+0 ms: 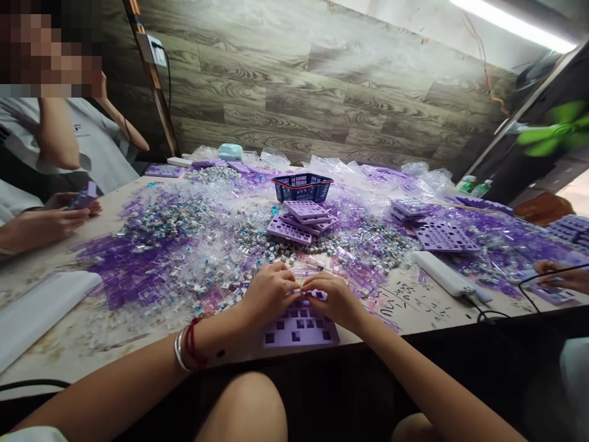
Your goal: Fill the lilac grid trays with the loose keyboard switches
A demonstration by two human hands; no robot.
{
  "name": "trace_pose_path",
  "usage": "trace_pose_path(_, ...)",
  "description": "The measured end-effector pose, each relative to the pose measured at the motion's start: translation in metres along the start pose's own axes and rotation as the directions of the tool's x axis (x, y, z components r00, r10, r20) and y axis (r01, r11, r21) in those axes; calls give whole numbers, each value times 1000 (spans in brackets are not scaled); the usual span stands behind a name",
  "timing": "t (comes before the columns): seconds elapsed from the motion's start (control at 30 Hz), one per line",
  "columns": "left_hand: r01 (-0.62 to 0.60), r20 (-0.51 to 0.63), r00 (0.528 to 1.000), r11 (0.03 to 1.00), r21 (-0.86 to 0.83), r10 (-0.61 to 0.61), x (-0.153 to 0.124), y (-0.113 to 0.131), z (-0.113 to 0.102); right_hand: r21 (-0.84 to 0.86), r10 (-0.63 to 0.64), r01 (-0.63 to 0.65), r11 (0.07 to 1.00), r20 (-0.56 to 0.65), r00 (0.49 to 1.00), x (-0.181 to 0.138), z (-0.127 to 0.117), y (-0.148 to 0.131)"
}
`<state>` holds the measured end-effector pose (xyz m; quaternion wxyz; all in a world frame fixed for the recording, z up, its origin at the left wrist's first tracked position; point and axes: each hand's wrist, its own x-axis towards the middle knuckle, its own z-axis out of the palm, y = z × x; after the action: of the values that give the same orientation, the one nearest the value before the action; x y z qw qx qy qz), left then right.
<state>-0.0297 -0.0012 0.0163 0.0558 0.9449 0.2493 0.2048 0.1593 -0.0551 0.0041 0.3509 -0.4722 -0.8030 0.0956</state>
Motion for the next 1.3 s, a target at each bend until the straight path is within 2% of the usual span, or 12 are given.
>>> trace_pose_path(0.17,13,24,1000,1000,-24,-13,1,0,5,15,44,-46,999,73,996,7,-5,-4)
trace_pose_path(0.37,47,64,997,998,50,-50,3,3,5,-25,87,-84,996,164,983,14,-11,-8)
trace_pose_path(0.53,74,85,993,996,57,-78,4,5,2,-151,145,-110,982,243,959,20,-15,-15)
trace_pose_path(0.73,71,27,997,997,-11,-71,3,-2,7,-341,190,-80,937,305,933,28,-19,-27)
trace_pose_path(0.97,4,-35,999,994,-112,-8,3,-12,13,-494,169,42,868,375,912,31,-22,-36)
trace_pose_path(1.1,-53,-82,995,997,-58,48,4,-20,21,-559,182,90,825,413,892,33,-22,-37)
trace_pose_path(1.2,-93,-21,996,993,-68,91,7,-26,24,-527,202,50,848,409,890,35,-22,-32)
trace_pose_path(1.3,-102,-21,995,986,-132,100,10,-34,27,-495,247,-30,868,379,892,35,-22,-24)
